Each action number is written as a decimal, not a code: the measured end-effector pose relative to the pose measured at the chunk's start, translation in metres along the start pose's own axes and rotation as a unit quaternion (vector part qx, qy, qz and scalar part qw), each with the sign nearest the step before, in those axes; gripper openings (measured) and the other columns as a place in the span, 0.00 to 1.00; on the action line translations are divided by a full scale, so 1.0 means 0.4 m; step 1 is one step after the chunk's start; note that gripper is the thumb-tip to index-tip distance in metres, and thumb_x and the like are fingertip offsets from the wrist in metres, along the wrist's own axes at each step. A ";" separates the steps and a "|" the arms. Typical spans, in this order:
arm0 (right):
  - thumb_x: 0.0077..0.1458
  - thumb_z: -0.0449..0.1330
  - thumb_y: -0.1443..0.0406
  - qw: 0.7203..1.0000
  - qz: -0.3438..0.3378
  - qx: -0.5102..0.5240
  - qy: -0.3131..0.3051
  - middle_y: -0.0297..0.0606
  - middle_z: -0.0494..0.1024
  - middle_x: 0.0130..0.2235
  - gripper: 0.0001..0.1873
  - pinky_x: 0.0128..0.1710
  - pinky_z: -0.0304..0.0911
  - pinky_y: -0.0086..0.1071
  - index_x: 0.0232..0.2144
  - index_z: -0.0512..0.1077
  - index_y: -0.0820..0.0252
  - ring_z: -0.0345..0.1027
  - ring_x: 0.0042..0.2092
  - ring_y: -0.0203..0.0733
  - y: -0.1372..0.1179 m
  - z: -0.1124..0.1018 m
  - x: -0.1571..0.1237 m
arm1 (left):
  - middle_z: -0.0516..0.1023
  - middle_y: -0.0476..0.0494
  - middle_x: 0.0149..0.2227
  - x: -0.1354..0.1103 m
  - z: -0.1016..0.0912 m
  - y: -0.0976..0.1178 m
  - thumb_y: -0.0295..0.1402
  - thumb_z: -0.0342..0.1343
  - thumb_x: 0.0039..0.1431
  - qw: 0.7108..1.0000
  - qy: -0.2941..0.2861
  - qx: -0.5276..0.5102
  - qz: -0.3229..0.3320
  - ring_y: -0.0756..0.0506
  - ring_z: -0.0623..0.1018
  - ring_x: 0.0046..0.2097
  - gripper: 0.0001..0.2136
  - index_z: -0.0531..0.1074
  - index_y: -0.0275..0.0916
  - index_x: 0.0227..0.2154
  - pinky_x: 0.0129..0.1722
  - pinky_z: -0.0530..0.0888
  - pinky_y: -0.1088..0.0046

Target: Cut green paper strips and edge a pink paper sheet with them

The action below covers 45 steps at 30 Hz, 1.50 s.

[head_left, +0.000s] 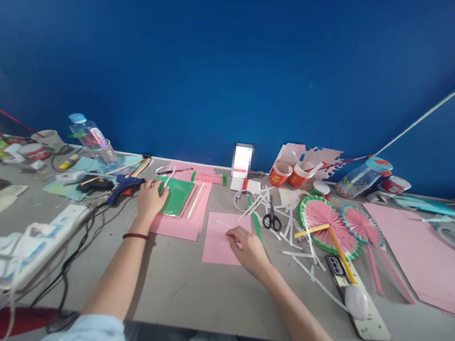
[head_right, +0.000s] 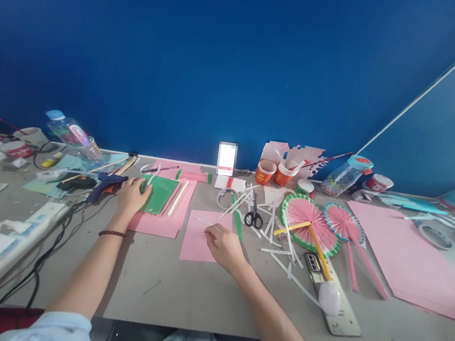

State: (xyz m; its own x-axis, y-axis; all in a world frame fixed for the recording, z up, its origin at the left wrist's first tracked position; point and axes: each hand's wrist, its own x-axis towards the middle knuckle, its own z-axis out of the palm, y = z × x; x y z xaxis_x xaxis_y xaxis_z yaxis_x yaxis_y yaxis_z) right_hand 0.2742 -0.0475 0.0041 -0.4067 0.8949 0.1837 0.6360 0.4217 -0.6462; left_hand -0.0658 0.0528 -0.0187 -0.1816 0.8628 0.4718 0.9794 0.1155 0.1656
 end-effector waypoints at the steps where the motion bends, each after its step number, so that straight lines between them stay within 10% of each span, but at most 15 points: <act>1: 0.56 0.51 0.69 1.000 0.003 0.004 0.003 0.36 0.77 0.36 0.10 0.34 0.62 0.28 0.36 0.72 0.56 0.70 0.34 0.36 0.002 -0.005 0.001 | 0.71 0.33 0.45 0.000 -0.002 0.001 0.40 0.46 0.59 1.000 0.000 -0.006 -0.003 0.36 0.68 0.47 0.17 0.71 0.35 0.44 0.47 0.65 0.60; 20: 0.55 0.51 0.70 0.976 0.114 -0.172 0.070 0.42 0.77 0.42 0.13 0.43 0.59 0.30 0.37 0.74 0.60 0.70 0.43 0.42 0.165 -0.261 0.123 | 0.73 0.36 0.44 -0.010 -0.027 0.032 0.37 0.41 0.61 0.999 0.015 0.008 -0.033 0.37 0.70 0.46 0.17 0.68 0.37 0.46 0.44 0.64 0.62; 30: 0.53 0.49 0.72 0.954 0.179 -0.214 0.109 0.47 0.79 0.42 0.17 0.43 0.61 0.32 0.41 0.75 0.64 0.71 0.44 0.45 0.231 -0.356 0.176 | 0.71 0.35 0.49 -0.011 -0.019 0.071 0.37 0.41 0.63 0.995 0.014 -0.043 0.093 0.37 0.69 0.51 0.18 0.67 0.36 0.50 0.50 0.64 0.61; 37: 0.53 0.51 0.70 0.972 0.132 -0.152 0.121 0.42 0.79 0.41 0.15 0.43 0.61 0.31 0.39 0.76 0.62 0.72 0.41 0.42 0.227 -0.338 0.180 | 0.73 0.38 0.46 -0.012 -0.021 0.071 0.36 0.42 0.63 0.984 0.025 -0.101 0.145 0.39 0.72 0.49 0.14 0.69 0.37 0.45 0.49 0.68 0.62; 45: 0.56 0.55 0.61 0.960 0.119 -0.233 0.098 0.44 0.78 0.38 0.12 0.40 0.60 0.32 0.33 0.77 0.61 0.68 0.42 0.45 0.180 -0.183 0.239 | 0.74 0.40 0.45 -0.028 -0.054 0.134 0.34 0.44 0.62 0.969 0.024 -0.174 0.174 0.41 0.73 0.48 0.13 0.70 0.38 0.45 0.48 0.70 0.64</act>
State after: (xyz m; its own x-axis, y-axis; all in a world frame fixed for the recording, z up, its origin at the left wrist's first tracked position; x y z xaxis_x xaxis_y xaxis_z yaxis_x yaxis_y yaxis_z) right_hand 0.3292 0.0792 0.0294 -0.1104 0.9650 0.2377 0.9388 0.1797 -0.2937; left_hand -0.0133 0.0387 0.0035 0.1425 0.7951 0.5895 0.8946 -0.3584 0.2671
